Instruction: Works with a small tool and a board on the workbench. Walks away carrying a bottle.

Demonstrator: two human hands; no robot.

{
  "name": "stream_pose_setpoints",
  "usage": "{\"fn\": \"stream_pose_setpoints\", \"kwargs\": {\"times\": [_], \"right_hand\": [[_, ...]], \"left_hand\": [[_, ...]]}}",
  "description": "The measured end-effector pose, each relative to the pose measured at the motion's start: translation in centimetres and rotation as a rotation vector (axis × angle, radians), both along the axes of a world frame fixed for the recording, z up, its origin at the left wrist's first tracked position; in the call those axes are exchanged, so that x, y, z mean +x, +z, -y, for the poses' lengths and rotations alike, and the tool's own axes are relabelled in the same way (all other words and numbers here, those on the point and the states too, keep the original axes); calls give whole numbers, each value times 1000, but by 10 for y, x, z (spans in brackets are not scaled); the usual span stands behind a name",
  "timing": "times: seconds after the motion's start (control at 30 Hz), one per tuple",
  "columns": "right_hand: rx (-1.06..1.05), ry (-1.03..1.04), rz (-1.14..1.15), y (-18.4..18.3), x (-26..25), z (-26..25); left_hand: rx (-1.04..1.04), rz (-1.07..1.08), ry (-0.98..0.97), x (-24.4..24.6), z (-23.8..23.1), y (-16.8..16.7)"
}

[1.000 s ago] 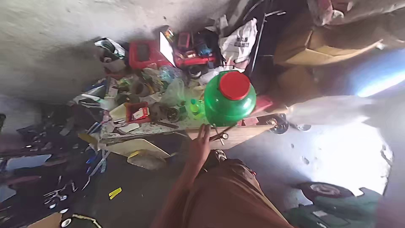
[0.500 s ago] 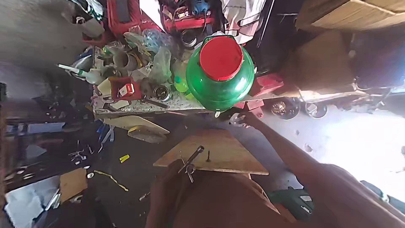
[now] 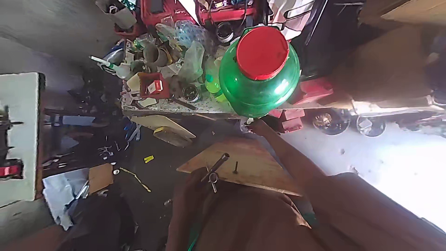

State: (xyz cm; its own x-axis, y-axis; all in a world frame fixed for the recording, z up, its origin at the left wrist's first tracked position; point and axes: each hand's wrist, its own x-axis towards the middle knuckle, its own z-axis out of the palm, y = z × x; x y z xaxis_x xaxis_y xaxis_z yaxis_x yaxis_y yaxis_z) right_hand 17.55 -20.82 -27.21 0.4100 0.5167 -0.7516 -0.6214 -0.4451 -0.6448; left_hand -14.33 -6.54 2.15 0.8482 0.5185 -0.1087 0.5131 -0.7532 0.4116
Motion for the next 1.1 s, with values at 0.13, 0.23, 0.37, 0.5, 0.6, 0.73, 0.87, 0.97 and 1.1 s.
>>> {"fn": "stream_pose_setpoints", "kwargs": {"times": [0.13,0.23,0.37,0.5,0.6,0.73,0.87,0.97,1.1], "right_hand": [[-69,223,261,9,0,14],[24,202,233,13,-6,22],[37,-22,66,8,-6,6],[-16,-146,56,-8,-6,-3],[68,-94,95,-19,-4,6],[53,-128,111,-15,-6,0],[-133,-142,199,-6,-7,-7],[-23,-170,220,-13,-8,-2],[26,-205,249,-25,-6,2]], "left_hand": [[0,4,3,2,0,0],[-26,-18,3,1,0,1],[-65,-21,15,2,-3,1],[-92,1,10,3,-3,-2],[-80,14,21,1,-1,-3],[-59,1,40,-1,1,-6],[-1,-17,23,4,5,-1],[29,-68,13,9,8,5],[33,-72,20,4,6,-1]]}}
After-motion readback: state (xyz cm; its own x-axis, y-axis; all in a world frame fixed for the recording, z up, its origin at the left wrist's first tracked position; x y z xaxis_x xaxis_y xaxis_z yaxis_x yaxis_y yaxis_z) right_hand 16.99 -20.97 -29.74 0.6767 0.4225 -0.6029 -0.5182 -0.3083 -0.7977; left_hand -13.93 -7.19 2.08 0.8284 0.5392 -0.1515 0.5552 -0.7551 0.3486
